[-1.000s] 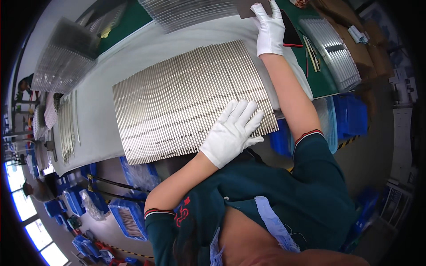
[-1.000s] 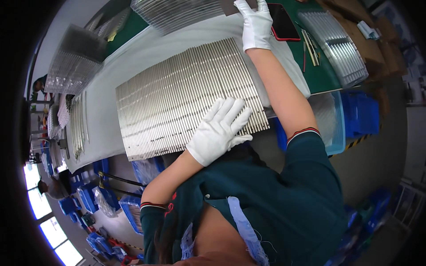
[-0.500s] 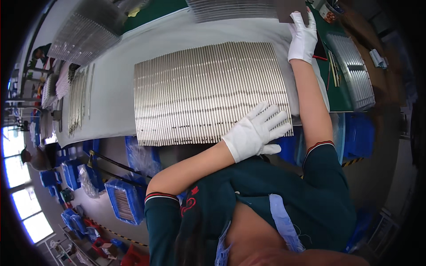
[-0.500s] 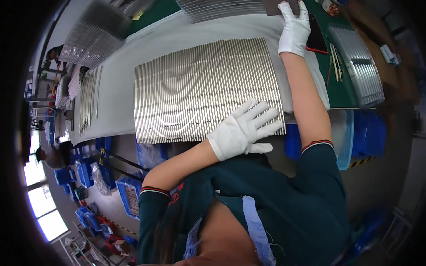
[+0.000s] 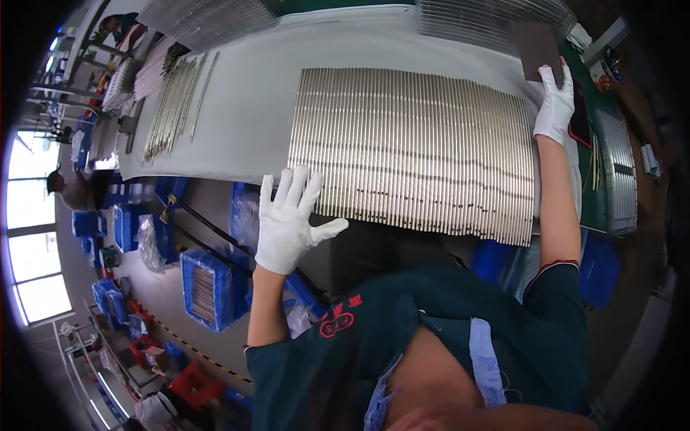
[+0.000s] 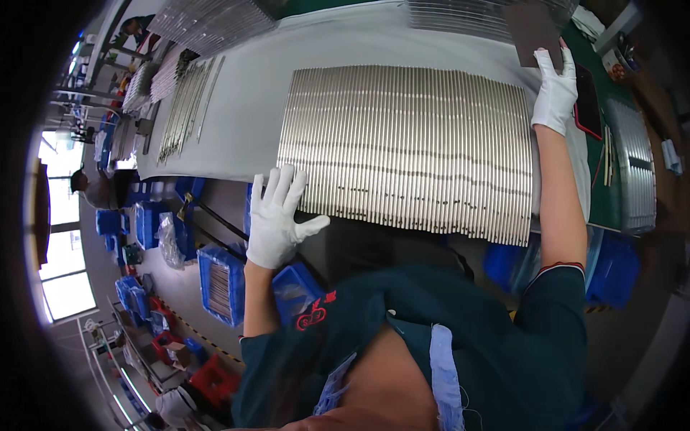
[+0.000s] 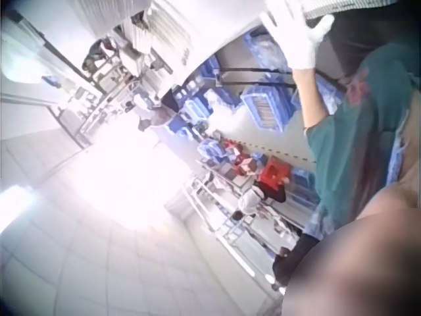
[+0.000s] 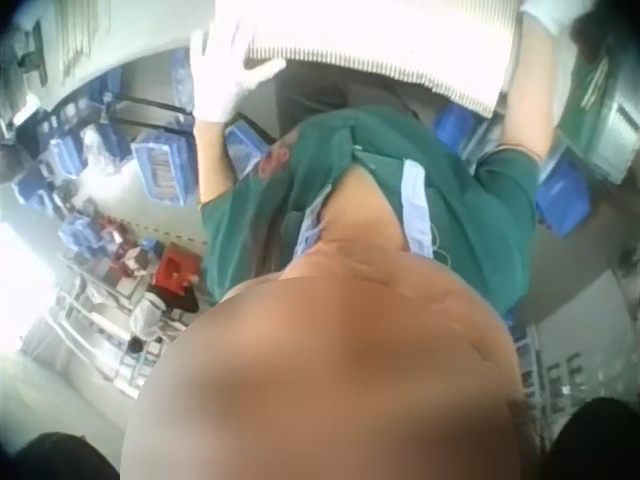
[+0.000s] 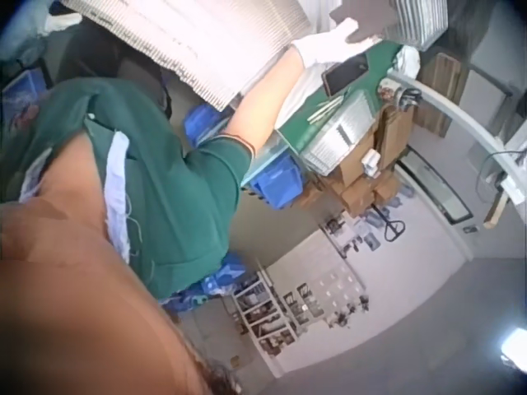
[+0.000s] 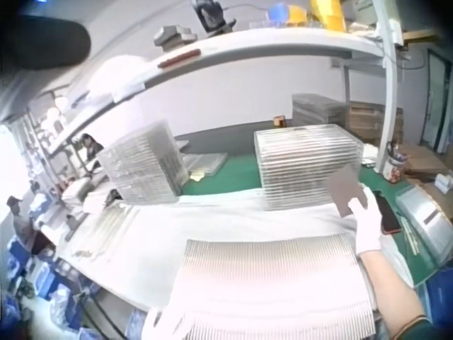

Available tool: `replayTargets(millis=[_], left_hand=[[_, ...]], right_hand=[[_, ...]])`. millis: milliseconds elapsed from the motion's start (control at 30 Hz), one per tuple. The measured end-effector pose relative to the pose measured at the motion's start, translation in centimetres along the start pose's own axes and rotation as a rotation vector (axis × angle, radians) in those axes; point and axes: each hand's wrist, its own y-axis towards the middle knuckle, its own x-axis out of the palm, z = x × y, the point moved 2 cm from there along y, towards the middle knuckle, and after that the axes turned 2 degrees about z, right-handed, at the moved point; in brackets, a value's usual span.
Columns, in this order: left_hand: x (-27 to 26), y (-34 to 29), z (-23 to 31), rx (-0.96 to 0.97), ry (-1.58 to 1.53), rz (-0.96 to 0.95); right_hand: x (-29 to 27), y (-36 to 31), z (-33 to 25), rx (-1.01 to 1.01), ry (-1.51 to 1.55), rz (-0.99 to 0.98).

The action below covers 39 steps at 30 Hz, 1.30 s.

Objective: Arranging and aligning long metal strips on a workbench in a manufacturing environment.

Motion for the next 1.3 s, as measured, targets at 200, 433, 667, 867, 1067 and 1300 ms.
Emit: replayTargets(millis=[200,433,667,867,1067,1300], left_hand=[[0.4,-0.5,-0.2,0.07,-0.21,0.039],[0.7,-1.3,-2.1,0.055,-0.202,0.096],[0.7,-3.1,-5.0,-0.103,-0.079,0.11],[1.1,-2.8,-3.3,-0.062,-0.194,0.112],[0.3,-1.2,-1.0,0.034,-0.308,-0.033],[0.8,-2.7,-2.6,-0.028,-0.212,0.134]], right_hand=[[0.1,0.1,0.6,-0.05,-0.164,-0.015],[-0.4,0.0,0.2,-0.063,-0.281,-0.005],[-1.0,0.3,0.6,-0.052,-0.318,-0.027],[-1.3,0.7,0.9,-0.079,-0.34,-0.054],[-1.4,1.0,1.2,-0.072,-0.255,-0.051],[-1.2,0.8,1.0,-0.097,-0.326,-0.065]])
